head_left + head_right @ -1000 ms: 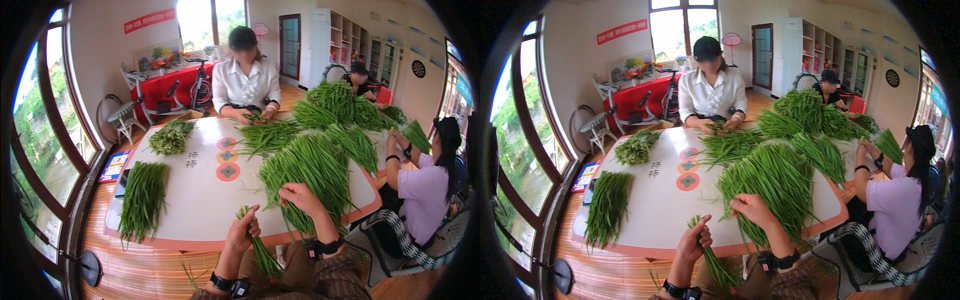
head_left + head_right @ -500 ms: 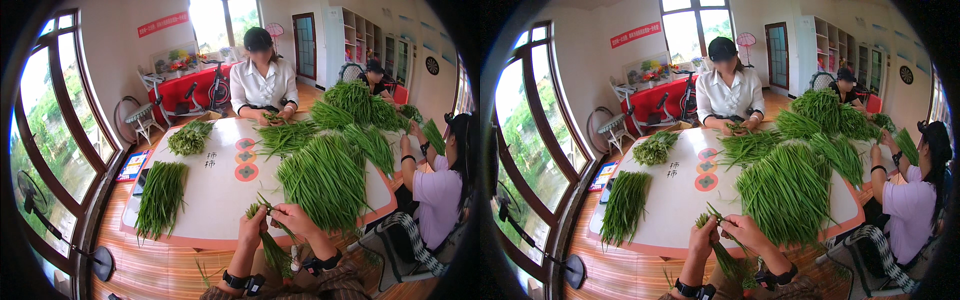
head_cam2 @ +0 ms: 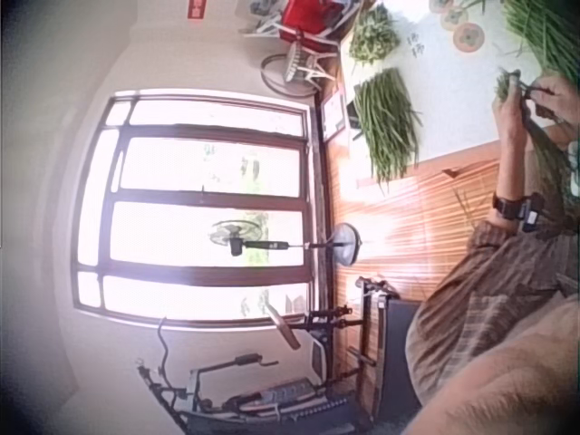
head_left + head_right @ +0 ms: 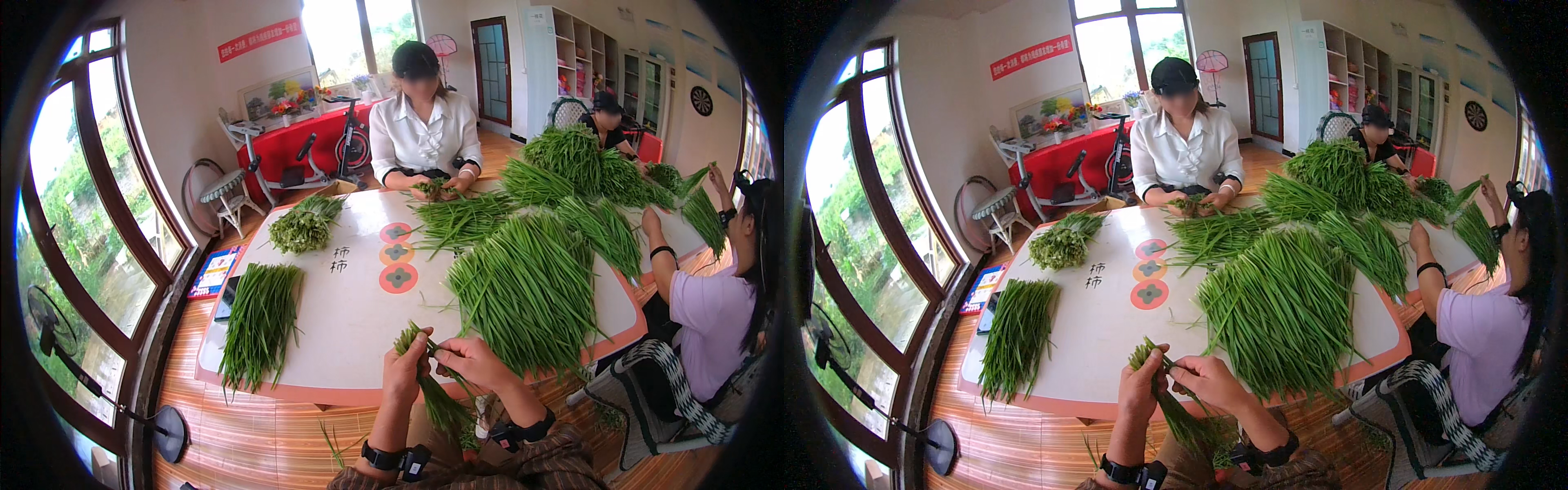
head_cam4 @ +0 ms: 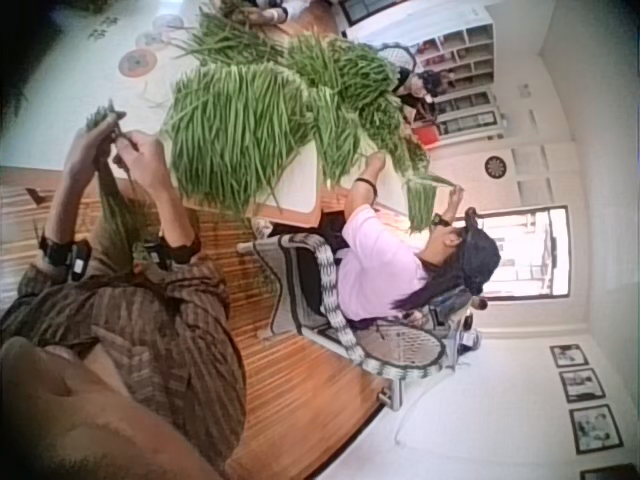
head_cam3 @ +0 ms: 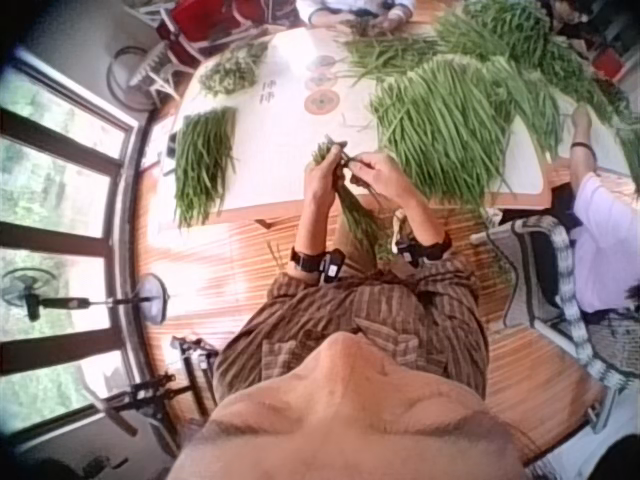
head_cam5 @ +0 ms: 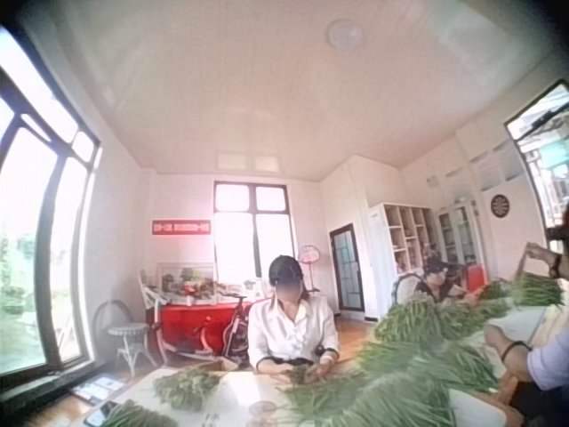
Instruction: The person sorts and cleans green stalks of vegetables by hand, removing unwanted leaves and stems and organizing them into piles on a table.
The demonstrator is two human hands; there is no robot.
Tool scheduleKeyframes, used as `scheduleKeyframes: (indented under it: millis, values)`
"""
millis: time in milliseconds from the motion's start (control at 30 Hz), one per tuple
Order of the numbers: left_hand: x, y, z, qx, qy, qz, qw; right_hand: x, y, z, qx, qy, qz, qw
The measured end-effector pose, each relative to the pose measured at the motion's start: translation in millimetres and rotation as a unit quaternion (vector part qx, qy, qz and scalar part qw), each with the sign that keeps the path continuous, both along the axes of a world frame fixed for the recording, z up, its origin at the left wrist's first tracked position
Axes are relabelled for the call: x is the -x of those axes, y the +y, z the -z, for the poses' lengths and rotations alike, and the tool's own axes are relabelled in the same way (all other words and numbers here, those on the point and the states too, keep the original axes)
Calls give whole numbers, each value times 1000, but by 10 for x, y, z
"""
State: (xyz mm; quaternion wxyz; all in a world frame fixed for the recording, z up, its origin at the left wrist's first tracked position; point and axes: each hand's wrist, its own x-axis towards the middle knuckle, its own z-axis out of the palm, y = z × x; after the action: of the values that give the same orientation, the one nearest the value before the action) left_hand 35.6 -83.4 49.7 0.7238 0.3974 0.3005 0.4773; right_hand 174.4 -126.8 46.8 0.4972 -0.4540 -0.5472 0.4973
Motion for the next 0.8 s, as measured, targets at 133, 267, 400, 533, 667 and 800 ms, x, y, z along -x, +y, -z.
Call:
scheduleKeyframes:
  millis: [133,267,400,533,667,800]
  values:
    - [10,-9,3,-6,22,0,1000,2,-34,-2,-12,-16,0,1000]
    - [28,-13,-6,-15,45,33,998,-126,-98,-107,-67,-184,40,980]
    - [2,-47,27,-41,32,101,994,-226,-43,-121,-78,-92,104,987]
    - [15,-89,49,18,22,204,978,-268,21,-164,-75,-65,103,990]
    - [36,-72,54,-38,72,205,975,-312,-9,-232,-87,-44,71,993]
    - [73,-83,-13,-29,122,204,971,-337,-75,-312,-129,-217,62,966]
